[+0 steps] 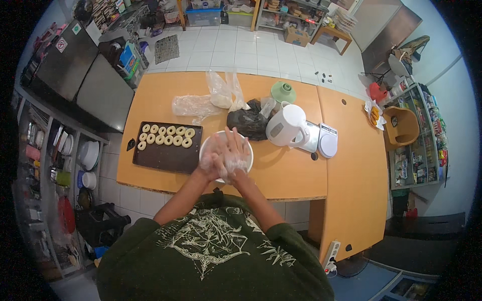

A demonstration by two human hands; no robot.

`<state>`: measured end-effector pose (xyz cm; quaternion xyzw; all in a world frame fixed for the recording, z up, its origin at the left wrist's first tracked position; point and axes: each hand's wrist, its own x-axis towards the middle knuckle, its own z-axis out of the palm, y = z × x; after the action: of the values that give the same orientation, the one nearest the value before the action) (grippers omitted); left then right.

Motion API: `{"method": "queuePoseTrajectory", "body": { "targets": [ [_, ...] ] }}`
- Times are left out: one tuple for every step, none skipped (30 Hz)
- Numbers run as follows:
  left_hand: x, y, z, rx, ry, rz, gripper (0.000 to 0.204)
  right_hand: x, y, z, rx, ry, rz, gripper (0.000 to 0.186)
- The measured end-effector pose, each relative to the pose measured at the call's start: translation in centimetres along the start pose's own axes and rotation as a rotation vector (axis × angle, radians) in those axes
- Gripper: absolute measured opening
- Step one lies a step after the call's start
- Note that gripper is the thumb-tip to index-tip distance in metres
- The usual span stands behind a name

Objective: The person shapes dough into a ring by hand, places it onto a baking sheet, kneads dough inside a bowl, and rubs flour off their hands.

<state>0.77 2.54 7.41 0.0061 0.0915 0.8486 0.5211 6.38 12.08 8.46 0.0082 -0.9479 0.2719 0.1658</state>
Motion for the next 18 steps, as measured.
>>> {"method": "queuePoseTrajectory", "body": {
  "targets": [
    [0.3, -0.9, -0.5, 0.0, -0.107, -0.049, 0.089, 0.5, -0.2, -0.3, 0.002, 0.01, 0.018, 0.07],
    [0.6, -1.5, -0.9, 0.0, -0.214, -0.098, 0.087, 0.5, -0.3, -0.3, 0.013, 0.015, 0.023, 0.07],
    [0.6, -1.4, -1.5, -0.054, -0.344, -0.027, 0.088, 0.3, -0.6, 0.0, 0.04, 0.013, 0.014, 0.07],
    [0.5, -1.1, -0.4, -0.117, -0.478, 0.034, 0.089, -0.1, -0.3, 0.3, 0.077, 0.004, 0.003, 0.069],
    [0.6, 0.4, -0.4, -0.007, -0.222, 0.043, 0.09, -0.9, -0.1, 0.6, 0.112, -0.005, -0.006, 0.069],
    [0.7, 1.4, -0.5, 0.104, 0.033, 0.05, 0.091, -1.6, 0.0, 0.9, 0.148, -0.015, -0.016, 0.069],
    [0.9, 2.0, -0.8, 0.088, 0.026, 0.048, 0.09, -1.8, 0.0, 1.0, 0.187, -0.029, -0.035, 0.069],
    [0.8, 1.8, -1.1, 0.089, 0.027, 0.05, 0.09, -1.8, 0.1, 1.1, 0.225, -0.043, -0.054, 0.069],
    [0.5, 1.3, -1.5, -0.14, -0.007, -0.024, 0.091, -1.5, 0.7, 0.8, -0.002, -0.018, 0.023, 0.068],
    [0.4, 0.5, -1.6, -0.37, -0.041, -0.102, 0.091, -0.6, 0.8, 0.1, -0.002, -0.018, 0.025, 0.068],
    [0.0, -0.5, -2.0, -0.371, -0.039, -0.098, 0.091, 0.5, 0.4, -0.7, -0.02, 0.003, 0.059, 0.068],
    [-0.3, -1.9, -2.5, -0.136, -0.12, -0.039, 0.094, 1.0, 0.2, -1.2, -0.039, 0.025, 0.092, 0.069],
    [-0.3, -3.2, -3.2, 0.099, -0.201, 0.013, 0.096, 0.9, -0.1, -0.9, -0.033, 0.029, 0.005, 0.071],
    [0.4, -3.0, -5.1, 0.121, -0.272, -0.068, 0.098, 0.8, -1.4, -1.0, -0.03, 0.024, -0.001, 0.071],
    [1.3, -2.9, -6.9, 0.147, -0.346, -0.149, 0.1, 0.5, -3.2, -1.5, -0.023, -0.086, -0.092, 0.07],
    [1.7, -1.6, -5.9, 0.147, -0.348, -0.16, 0.1, 0.0, -3.1, -1.2, 0.062, -0.07, -0.203, 0.068],
    [1.1, 0.0, -3.4, 0.105, -0.281, -0.108, 0.095, -0.5, -3.1, -0.8, 0.148, -0.068, -0.324, 0.067],
    [0.5, 1.1, -1.3, 0.064, -0.214, -0.058, 0.091, -0.7, -2.1, -0.2, 0.151, -0.065, -0.322, 0.067]
  ]
}}
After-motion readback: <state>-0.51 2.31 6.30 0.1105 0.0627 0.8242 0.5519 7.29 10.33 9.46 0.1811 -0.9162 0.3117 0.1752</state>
